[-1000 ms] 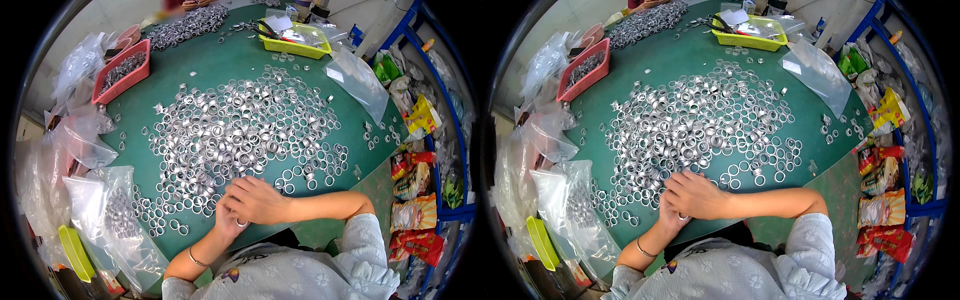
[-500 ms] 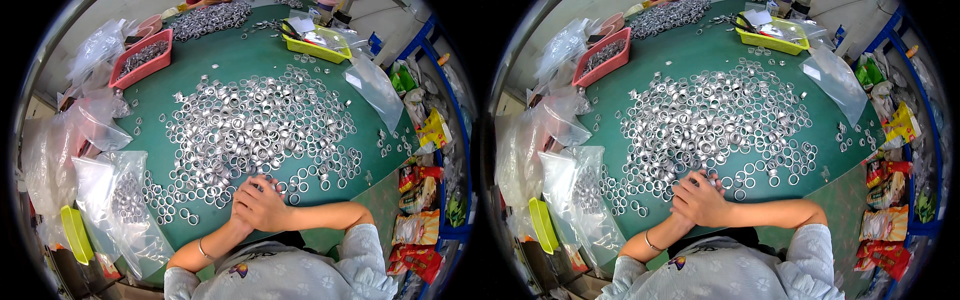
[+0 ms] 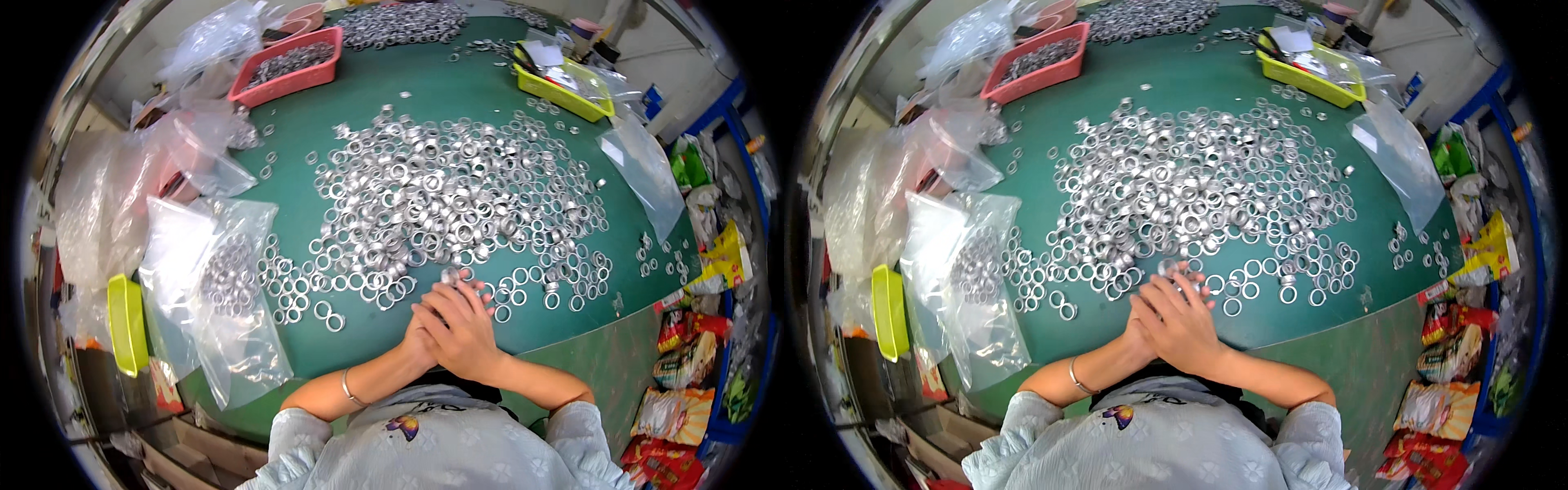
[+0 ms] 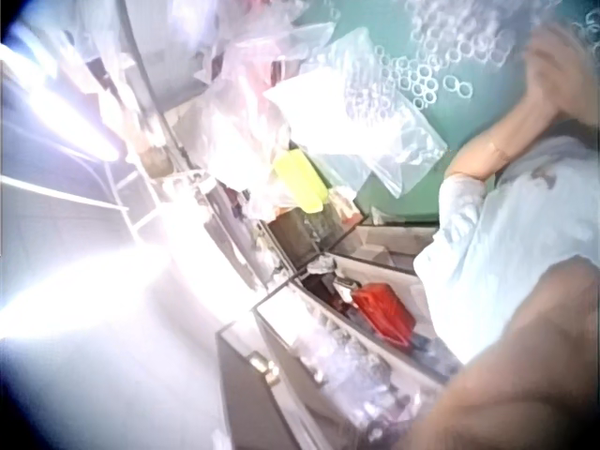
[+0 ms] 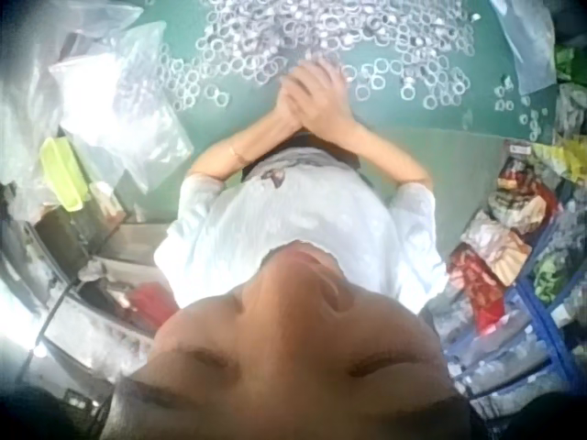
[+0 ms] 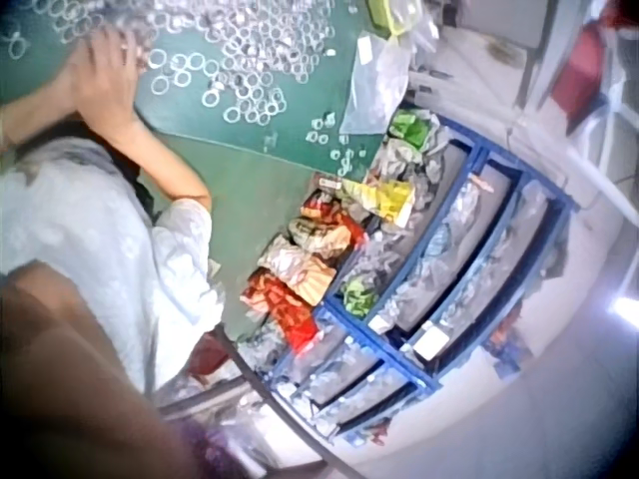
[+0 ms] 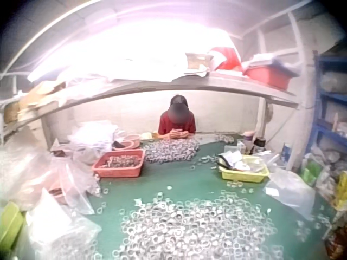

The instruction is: The person sorts through a large pile of small metal rings on a table, picking them up and placing them into a clear plastic bag or holding them in their hand.

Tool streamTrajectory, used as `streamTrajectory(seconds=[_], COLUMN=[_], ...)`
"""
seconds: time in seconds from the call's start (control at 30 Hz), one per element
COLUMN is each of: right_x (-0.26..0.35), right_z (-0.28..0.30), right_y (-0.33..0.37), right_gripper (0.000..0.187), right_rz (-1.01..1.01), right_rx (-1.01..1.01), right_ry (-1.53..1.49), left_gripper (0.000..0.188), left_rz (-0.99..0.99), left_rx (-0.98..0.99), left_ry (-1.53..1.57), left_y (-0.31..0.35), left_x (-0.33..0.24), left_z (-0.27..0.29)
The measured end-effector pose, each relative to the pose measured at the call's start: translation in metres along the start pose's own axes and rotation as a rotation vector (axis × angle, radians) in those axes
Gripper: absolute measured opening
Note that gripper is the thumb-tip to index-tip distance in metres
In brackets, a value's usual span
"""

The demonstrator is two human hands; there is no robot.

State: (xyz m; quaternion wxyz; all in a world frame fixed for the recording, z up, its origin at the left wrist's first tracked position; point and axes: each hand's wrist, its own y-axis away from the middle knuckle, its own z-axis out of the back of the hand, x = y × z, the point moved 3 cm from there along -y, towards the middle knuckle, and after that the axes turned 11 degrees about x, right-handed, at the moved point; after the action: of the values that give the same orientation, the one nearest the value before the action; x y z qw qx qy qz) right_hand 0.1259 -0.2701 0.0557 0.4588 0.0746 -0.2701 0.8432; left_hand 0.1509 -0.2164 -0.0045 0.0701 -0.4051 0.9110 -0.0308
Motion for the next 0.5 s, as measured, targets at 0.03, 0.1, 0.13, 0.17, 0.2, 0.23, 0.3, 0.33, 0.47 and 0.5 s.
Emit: streamTrajectory(seconds=[0.03, 0.1, 0.13, 0.17, 0.2, 0.23, 0.3, 0.33, 0.47, 0.5], right_x=[0.002, 0.004, 0.002, 0.005, 0.008, 0.011, 0.014, 0.014, 0.018, 0.02], right_z=[0.0, 0.001, -0.002, -0.004, -0.005, -0.005, -0.006, -0.007, -0.012, -0.011], right_y=[0.002, 0.006, 0.01, 0.01, 0.012, 0.013, 0.013, 0.012, 0.013, 0.013], right_gripper=[0.032, 0.032, 0.033, 0.031, 0.029, 0.027, 0.028, 0.031, 0.034, 0.034], right_rz=[-0.019, -0.054, -0.037, -0.041, -0.045, -0.05, -0.075, -0.095, -0.091, -0.084], right_rx=[-0.028, -0.082, -0.144, -0.198, -0.25, -0.301, -0.342, -0.33, -0.247, -0.239], right_ry=[-0.036, -0.111, -0.11, -0.101, -0.088, -0.077, -0.091, -0.116, -0.127, -0.107], left_gripper=[0.039, 0.039, 0.039, 0.039, 0.039, 0.04, 0.041, 0.042, 0.047, 0.045], left_rz=[-0.019, -0.056, -0.068, -0.08, -0.096, -0.112, -0.15, -0.202, -0.291, -0.279], left_rx=[0.013, 0.007, -0.02, -0.05, -0.059, -0.069, -0.057, -0.066, -0.121, -0.105], left_ry=[-0.003, -0.024, -0.039, -0.055, -0.09, -0.127, -0.254, -0.291, -0.376, -0.456], left_y=[0.002, 0.006, 0.007, 0.01, 0.013, 0.016, 0.026, 0.031, 0.046, 0.046], left_x=[0.003, 0.007, 0.008, 0.008, 0.008, 0.007, 0.004, 0.004, -0.002, -0.005], left_z=[-0.001, -0.002, -0.003, -0.003, -0.002, -0.001, 0.005, 0.001, -0.007, -0.021])
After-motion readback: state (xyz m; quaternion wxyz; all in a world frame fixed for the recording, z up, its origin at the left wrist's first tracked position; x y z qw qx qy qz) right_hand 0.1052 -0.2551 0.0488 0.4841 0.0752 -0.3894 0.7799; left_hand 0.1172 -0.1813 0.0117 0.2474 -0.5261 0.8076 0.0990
